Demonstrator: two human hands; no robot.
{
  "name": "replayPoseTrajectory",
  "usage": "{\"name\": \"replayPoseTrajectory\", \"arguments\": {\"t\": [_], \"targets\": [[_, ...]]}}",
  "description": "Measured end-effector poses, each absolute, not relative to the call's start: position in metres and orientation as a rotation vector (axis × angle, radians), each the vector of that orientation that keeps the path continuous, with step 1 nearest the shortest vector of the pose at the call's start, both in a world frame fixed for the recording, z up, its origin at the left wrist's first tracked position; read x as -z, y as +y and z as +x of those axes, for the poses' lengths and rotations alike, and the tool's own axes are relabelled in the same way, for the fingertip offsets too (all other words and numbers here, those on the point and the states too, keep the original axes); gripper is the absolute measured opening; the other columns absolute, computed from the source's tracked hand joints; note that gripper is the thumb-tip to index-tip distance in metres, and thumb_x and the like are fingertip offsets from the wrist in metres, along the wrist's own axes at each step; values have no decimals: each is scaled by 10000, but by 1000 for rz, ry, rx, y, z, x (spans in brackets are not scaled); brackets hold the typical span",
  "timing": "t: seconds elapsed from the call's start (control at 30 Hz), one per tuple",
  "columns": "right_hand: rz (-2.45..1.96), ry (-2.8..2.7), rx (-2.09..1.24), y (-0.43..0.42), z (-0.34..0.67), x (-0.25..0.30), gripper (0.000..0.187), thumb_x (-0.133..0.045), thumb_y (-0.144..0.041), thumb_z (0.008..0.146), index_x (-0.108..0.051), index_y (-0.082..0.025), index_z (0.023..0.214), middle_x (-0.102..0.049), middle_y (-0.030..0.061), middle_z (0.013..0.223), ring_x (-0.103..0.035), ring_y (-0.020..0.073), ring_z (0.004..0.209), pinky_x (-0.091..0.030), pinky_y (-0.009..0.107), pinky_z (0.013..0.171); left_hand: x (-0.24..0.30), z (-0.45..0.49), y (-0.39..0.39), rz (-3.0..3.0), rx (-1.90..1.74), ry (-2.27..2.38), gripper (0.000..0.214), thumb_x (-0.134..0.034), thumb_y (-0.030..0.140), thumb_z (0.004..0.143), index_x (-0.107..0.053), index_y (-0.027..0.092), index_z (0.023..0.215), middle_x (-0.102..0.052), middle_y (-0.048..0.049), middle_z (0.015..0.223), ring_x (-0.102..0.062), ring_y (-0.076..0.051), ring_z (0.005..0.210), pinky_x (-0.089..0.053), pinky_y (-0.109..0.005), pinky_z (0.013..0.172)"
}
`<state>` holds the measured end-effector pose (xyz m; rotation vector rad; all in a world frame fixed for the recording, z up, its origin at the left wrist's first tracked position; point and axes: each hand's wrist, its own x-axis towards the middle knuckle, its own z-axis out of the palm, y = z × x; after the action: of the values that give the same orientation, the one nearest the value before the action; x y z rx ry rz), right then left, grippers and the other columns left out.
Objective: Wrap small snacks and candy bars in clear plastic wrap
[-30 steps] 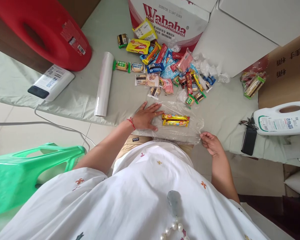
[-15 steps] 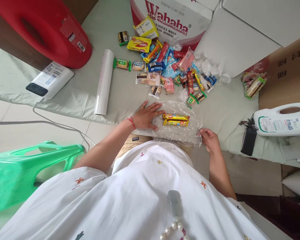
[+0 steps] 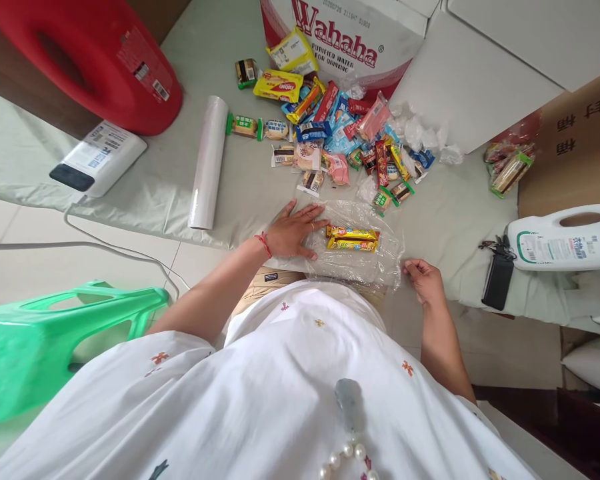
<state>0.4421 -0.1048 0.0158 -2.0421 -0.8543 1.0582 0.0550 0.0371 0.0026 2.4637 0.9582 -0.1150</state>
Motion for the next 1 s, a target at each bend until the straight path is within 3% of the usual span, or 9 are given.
{"name": "replayPoseTrajectory", "arguments": {"t": [0.17, 0.3, 0.5, 0.67, 0.87, 1.0], "targets": [[-2006, -925, -965, -104, 437, -17, 377, -806, -559, 698, -749, -209, 827, -680, 22, 761, -506, 131, 651, -386, 244, 561, -2, 55, 38, 2459, 115, 954, 989, -652, 701, 843, -308, 262, 1660, -112, -125, 1765, -141, -375, 1624, 30, -620, 1281], [-1992, -999, -955, -100, 430, -17, 312, -816, -503, 698, -767, -215, 808, -692, 19, 773, -540, 151, 720, -448, 268, 664, -2, 55, 38, 2453, 103, 956, 990, -668, 694, 832, -309, 284, 1659, -119, -123, 1764, -151, -386, 1620, 33, -620, 1279], [-1972, -940, -1056, -97, 432, -19, 320, -817, -502, 683, -723, -211, 778, -609, -8, 683, -447, 120, 611, -338, 243, 534, -3, 55, 38, 2461, 123, 962, 982, -644, 702, 846, -311, 260, 1658, -119, -129, 1764, -147, -374, 1624, 31, -614, 1284], [-1882, -729, -1258, -99, 432, -24, 407, -894, -516, 600, -683, -206, 759, -436, -81, 533, -251, 58, 478, -181, 215, 438, -4, 55, 37, 2465, 132, 962, 972, -642, 699, 851, -309, 272, 1659, -117, -123, 1766, -148, -373, 1624, 27, -613, 1285], [-1721, -536, -1353, -92, 434, -28, 431, -917, -488, 582, -635, -209, 751, -728, 33, 780, -236, 22, 448, -156, 185, 375, -2, 54, 37, 2473, 132, 966, 971, -620, 714, 858, -303, 269, 1661, -113, -117, 1767, -146, -368, 1626, 24, -611, 1288], [-1706, -395, -1397, -82, 440, -23, 435, -950, -376, 517, -700, -198, 824, -749, 68, 780, -234, 11, 434, -150, 161, 339, -2, 55, 37, 2469, 133, 961, 969, -621, 713, 857, -301, 276, 1661, -108, -114, 1768, -143, -367, 1627, 27, -615, 1287]]}}
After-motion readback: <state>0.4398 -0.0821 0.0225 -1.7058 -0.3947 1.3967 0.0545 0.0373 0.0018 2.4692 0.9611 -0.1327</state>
